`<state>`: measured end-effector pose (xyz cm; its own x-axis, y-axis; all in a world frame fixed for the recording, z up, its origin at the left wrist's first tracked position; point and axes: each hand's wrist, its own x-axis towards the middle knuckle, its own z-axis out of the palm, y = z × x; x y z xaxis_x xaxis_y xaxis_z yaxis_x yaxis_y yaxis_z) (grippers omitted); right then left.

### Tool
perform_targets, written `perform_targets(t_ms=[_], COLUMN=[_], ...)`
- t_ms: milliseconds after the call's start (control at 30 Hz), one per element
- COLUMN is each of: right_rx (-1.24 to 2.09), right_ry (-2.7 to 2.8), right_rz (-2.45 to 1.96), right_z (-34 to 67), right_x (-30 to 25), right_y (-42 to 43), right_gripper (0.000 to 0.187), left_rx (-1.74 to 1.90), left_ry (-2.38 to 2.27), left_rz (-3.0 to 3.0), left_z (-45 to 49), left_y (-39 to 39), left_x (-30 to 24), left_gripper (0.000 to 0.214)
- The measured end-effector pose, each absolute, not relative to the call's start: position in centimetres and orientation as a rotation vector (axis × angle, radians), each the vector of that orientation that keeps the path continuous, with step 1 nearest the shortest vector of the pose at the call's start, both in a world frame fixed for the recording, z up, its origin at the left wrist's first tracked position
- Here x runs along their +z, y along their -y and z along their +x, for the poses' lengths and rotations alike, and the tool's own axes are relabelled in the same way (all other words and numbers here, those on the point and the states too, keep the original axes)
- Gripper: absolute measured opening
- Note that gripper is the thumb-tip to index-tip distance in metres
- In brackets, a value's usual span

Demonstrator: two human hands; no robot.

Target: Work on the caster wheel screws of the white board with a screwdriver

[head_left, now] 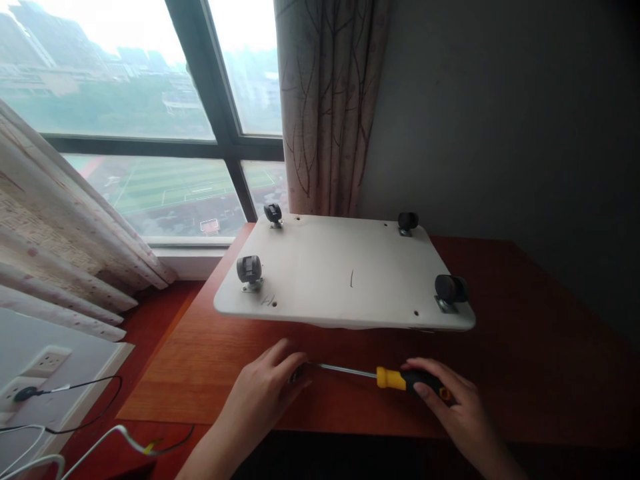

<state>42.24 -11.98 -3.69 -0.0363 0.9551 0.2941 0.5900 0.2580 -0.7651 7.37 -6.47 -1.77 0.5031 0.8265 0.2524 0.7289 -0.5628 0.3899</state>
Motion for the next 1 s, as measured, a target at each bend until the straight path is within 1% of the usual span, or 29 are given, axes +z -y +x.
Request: perform_targets(t_ms=[333, 433, 500, 667, 833, 1000], right_rx=[0.557, 0.568, 0.563, 0.547, 0.511, 0.488], right_ry=[1.708, 1.695, 1.686, 1.657, 1.659, 1.655], right_rz=[-1.381, -1.386, -1.387, -1.394, -1.393, -1.406], right_z=[42.0, 42.1, 42.2, 42.2, 42.5, 42.8], right_x=[-2.3, -2.3, -2.2, -1.5, -0.4, 0.0], right_y=[12.2, 12.4, 12.4, 12.4, 12.4, 12.4], right_gripper=[0.020, 0.021, 0.021, 0.022, 0.017, 0.020], left_rx=[0.359, 0.322, 0.335, 0.467, 0.577, 0.619], left_ry=[-1.360, -1.303, -1.273, -1.248, -1.266, -1.250], left_rz=[2.475, 2.488, 2.501, 2.395, 2.304, 2.324], left_z=[10.0, 10.3, 10.5, 10.6, 10.8, 10.8], left_y=[5.4, 5.2, 5.1, 5.0, 4.9, 5.0], left_x=[-1.4, -1.3, -1.3, -1.3, -0.7, -0.7], left_gripper=[0.022, 0.015, 0.010, 0.013, 0.014, 0.012])
